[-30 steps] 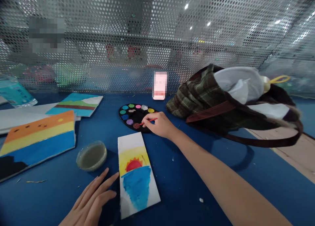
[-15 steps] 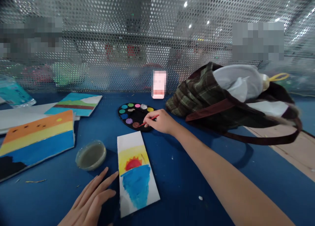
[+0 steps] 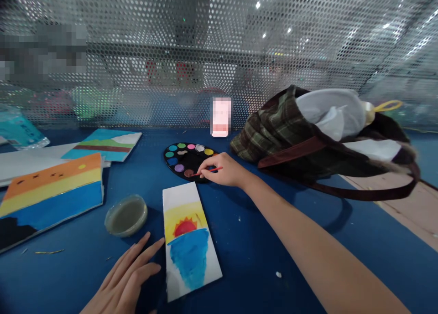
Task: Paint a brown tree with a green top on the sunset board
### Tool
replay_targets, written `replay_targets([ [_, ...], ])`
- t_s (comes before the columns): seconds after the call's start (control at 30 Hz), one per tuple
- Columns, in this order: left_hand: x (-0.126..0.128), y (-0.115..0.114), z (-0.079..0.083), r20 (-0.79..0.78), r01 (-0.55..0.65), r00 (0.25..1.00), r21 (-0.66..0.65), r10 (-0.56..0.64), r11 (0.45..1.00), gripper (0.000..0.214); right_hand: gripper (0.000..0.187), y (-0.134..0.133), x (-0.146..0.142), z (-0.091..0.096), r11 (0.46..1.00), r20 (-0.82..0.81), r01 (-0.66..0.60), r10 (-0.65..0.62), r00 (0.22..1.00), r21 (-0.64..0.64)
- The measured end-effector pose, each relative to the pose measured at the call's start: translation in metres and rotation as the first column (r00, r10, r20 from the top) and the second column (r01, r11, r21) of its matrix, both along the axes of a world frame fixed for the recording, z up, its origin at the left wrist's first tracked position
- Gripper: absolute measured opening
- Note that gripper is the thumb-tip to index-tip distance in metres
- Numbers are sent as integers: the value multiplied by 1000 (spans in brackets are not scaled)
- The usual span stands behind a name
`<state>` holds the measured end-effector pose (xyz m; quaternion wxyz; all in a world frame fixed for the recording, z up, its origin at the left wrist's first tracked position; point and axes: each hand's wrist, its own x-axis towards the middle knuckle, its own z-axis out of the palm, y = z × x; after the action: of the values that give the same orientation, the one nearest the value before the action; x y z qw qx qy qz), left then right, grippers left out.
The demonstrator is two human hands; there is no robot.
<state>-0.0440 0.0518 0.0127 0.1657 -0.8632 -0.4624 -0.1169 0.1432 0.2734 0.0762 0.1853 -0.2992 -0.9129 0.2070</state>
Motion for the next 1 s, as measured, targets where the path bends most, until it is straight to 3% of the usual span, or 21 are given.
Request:
replay_targets([
  [0.3, -1, 1, 0, 18, -10, 1000, -7, 10, 1000, 31, 17, -2, 0, 3, 996, 15, -12, 10, 1000, 90],
  [0.43, 0, 1, 1, 16, -9, 1000, -14, 9, 1000, 30, 18, -2, -1, 3, 997, 28, -65, 64, 998, 44],
  [1.0, -1, -2, 3, 64, 9, 998, -20, -8, 1000, 31, 19, -2, -2, 1, 996, 30, -28, 26, 999, 86],
])
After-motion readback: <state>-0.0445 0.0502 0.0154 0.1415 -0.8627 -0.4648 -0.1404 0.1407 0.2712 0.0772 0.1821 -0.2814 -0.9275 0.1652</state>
